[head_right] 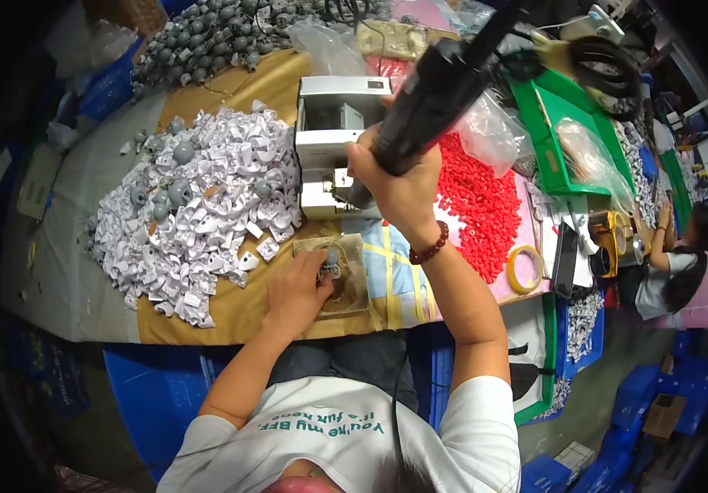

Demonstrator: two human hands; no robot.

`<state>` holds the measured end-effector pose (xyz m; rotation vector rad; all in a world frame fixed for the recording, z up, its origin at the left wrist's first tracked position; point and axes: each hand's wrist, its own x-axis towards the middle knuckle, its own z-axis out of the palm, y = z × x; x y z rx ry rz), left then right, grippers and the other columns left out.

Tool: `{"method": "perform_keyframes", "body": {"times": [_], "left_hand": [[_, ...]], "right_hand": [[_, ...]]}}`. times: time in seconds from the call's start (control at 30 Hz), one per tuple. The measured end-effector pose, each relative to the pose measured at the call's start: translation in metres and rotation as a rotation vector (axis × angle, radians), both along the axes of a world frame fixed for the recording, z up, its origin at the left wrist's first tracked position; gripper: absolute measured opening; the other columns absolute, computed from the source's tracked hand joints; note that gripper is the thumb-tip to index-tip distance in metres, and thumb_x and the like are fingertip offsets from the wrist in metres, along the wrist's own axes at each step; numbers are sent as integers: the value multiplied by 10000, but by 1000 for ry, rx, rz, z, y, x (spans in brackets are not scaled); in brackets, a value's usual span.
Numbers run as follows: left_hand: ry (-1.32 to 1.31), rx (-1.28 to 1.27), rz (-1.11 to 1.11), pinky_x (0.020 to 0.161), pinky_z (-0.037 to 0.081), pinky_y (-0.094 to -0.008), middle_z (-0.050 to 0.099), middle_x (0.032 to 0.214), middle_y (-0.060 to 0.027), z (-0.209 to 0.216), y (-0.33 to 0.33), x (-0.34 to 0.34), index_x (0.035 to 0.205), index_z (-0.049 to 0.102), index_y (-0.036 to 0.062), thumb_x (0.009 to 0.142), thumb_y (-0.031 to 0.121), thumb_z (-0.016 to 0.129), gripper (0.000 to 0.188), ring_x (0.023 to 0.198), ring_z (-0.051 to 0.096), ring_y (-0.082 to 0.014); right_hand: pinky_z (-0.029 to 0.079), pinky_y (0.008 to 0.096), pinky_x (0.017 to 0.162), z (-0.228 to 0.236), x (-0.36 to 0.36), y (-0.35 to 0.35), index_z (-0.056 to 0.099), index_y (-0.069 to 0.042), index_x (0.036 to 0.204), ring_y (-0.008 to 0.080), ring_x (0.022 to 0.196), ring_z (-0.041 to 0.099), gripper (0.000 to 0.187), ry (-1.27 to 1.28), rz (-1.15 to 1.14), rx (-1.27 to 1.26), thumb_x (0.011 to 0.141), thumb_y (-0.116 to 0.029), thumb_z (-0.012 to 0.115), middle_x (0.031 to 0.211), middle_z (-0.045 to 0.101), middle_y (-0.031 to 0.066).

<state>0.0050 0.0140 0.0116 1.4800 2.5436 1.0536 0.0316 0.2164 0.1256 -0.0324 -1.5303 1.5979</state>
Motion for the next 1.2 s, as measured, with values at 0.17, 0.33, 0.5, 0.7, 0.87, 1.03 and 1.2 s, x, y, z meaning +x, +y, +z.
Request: {"method": "perform_keyframes", "body": {"times": [0.17, 0.33, 0.5, 0.7, 0.87, 1.03, 1.2], "left_hand": [[-16, -47, 21, 681, 517, -435, 658, 965, -100, -2, 0, 1, 1098, 639, 83, 783, 158, 734, 338, 785, 651, -338], [-26, -43, -5, 693, 521, -435, 661, 983, -104, -4, 1, -5, 1112, 641, 82, 793, 180, 726, 344, 786, 655, -341], [-10, -65, 23, 696, 520, -449, 651, 983, -100, -7, -1, -1, 1124, 637, 85, 794, 188, 725, 357, 797, 653, -350], [-51, -8, 24, 660, 506, -463, 635, 929, -101, -6, 1, -3, 1036, 616, 65, 782, 192, 720, 303, 766, 643, -353], [-69, -29, 17, 642, 497, -480, 615, 872, -118, -3, 1, -3, 991, 603, 62, 771, 191, 722, 281, 747, 634, -360], [7, -21, 23, 628, 505, -447, 628, 885, -76, -6, 3, -4, 984, 593, 106, 770, 173, 688, 244, 734, 640, -310], [-7, 26, -8, 638, 505, -459, 619, 916, -83, -5, 0, -6, 995, 561, 100, 774, 153, 693, 263, 754, 637, -319]], "right_hand": [[499, 250, 564, 5, -35, 3, 520, -12, 1051, 98, 611, 613, 317, -76, -37, 11, 821, 30, 734, 734, 622, 11], [507, 267, 546, -9, -44, 6, 497, -20, 1036, 115, 586, 623, 347, -322, -5, -1, 796, -1, 747, 720, 635, 28], [512, 262, 600, -13, -5, -36, 516, -27, 1029, 97, 665, 622, 353, -289, 127, -106, 784, 39, 760, 786, 641, 22], [473, 253, 596, -32, 16, -60, 568, -14, 937, 82, 665, 593, 237, -247, 172, -76, 800, 54, 749, 759, 626, 10], [446, 256, 568, -38, 22, -65, 620, -8, 821, 78, 635, 565, 132, -311, 137, -61, 816, 19, 749, 708, 606, 4], [470, 256, 611, -40, 26, -57, 419, 31, 1186, 99, 644, 580, 473, -356, 124, 122, 803, 51, 696, 733, 607, 21], [457, 246, 640, -39, 31, -53, 281, 49, 1409, 106, 665, 579, 727, -434, 192, 308, 791, 95, 660, 744, 599, 30]]}}
